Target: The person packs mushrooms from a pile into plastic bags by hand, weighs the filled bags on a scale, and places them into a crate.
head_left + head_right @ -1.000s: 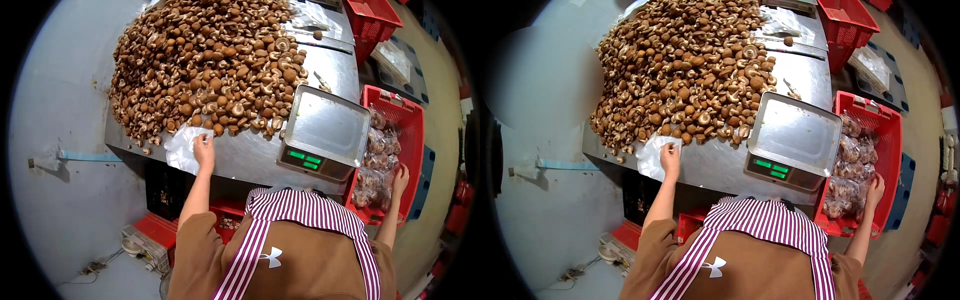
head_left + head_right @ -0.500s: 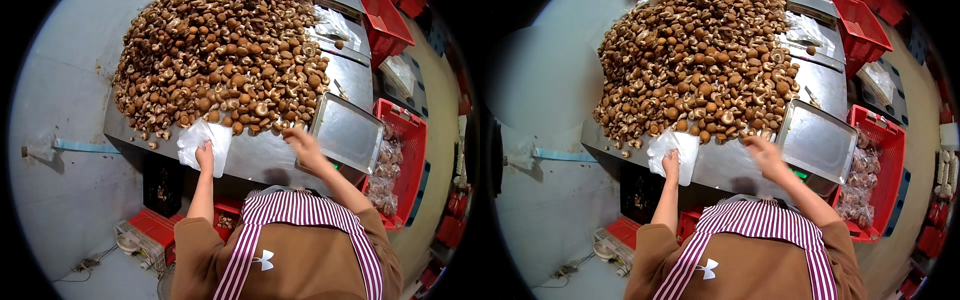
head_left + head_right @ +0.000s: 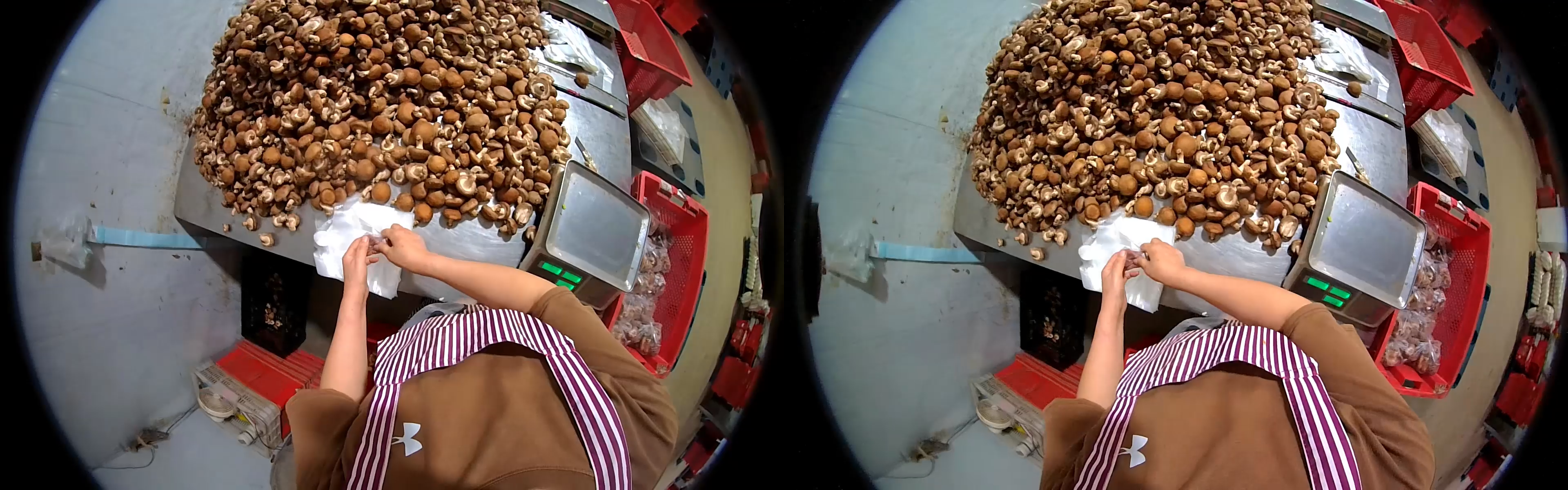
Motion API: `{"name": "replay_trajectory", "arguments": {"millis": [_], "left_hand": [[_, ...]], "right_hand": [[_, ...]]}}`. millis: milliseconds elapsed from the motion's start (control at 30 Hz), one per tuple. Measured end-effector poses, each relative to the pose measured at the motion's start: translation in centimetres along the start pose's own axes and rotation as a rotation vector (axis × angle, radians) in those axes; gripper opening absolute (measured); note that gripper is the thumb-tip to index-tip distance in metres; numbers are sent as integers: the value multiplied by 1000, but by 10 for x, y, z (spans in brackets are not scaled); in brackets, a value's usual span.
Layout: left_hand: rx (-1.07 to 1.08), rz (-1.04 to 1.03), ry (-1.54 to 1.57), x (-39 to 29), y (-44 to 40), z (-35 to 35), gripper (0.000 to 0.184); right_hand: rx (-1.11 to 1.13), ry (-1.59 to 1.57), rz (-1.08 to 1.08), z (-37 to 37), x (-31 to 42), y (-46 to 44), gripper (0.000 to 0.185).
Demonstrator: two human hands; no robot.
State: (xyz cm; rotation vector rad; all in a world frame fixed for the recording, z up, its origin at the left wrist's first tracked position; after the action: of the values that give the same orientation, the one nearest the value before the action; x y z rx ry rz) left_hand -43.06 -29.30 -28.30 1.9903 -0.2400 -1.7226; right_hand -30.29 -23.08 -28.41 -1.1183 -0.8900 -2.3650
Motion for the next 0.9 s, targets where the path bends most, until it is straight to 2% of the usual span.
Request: {"name": "replay_trajectory", "arguments": {"millis": [67, 133, 200, 267, 333, 400, 467, 533, 567, 600, 667, 733, 767, 867, 900], "left_hand": [[42, 15, -52, 2, -12, 14, 35], [-157, -4, -71, 15, -33, 52, 37], [-225, -68, -238, 21, -55, 85, 36], [-245, -34, -265, 54, -87, 127, 33], [-278, -147, -375, 82, -119, 171, 30], [-276, -115, -313, 69, -120, 173, 28], [-275, -84, -255, 45, -112, 162, 26], [-303, -197, -659, -4, -90, 123, 22], [-307, -273, -780, -40, -68, 85, 20], [-297, -271, -781, -43, -65, 66, 20], [-71, -400, -665, -46, -63, 21, 21], [32, -406, -544, -67, -51, -26, 25], [153, -367, -466, -60, -60, -38, 28], [529, -1, -233, -30, -72, -76, 47], [538, -4, -239, -34, -71, -86, 47]], "right_hand": [[-26, 25, 18, -4, -6, -5, 33], [-50, 25, 5, -3, -11, -6, 31], [10, -37, -19, -1, -15, -2, 29], [-22, -60, -27, 0, -28, -2, 27], [-50, -83, -32, 9, -41, 4, 25], [-144, -259, 67, 41, -54, 24, 23], [-90, -329, -14, 70, -63, 47, 24], [-36, -406, -93, 90, -68, 68, 26], [-34, -436, -90, 99, -68, 76, 29], [-32, -465, -88, 103, -72, 83, 33], [-73, -431, -26, 108, -82, 95, 33], [-117, -395, 41, 116, -81, 106, 34], [-111, -359, 60, 123, -73, 114, 36], [-120, -287, 94, 148, -48, 136, 39], [-83, -323, 133, 151, -44, 141, 38]]}}
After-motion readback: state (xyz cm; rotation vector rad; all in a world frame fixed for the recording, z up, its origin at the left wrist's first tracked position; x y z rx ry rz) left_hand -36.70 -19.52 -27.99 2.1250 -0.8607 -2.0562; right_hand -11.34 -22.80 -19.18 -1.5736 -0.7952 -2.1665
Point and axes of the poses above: each hand's wrist, its own y-axis away from the middle knuckle, its own z-axis out of the back of the hand, x = y × z, the point moved 7 cm from there along -y, towards the middle knuckle, and after that the axes turned 9 degrees about x, right-handed, at the moved point
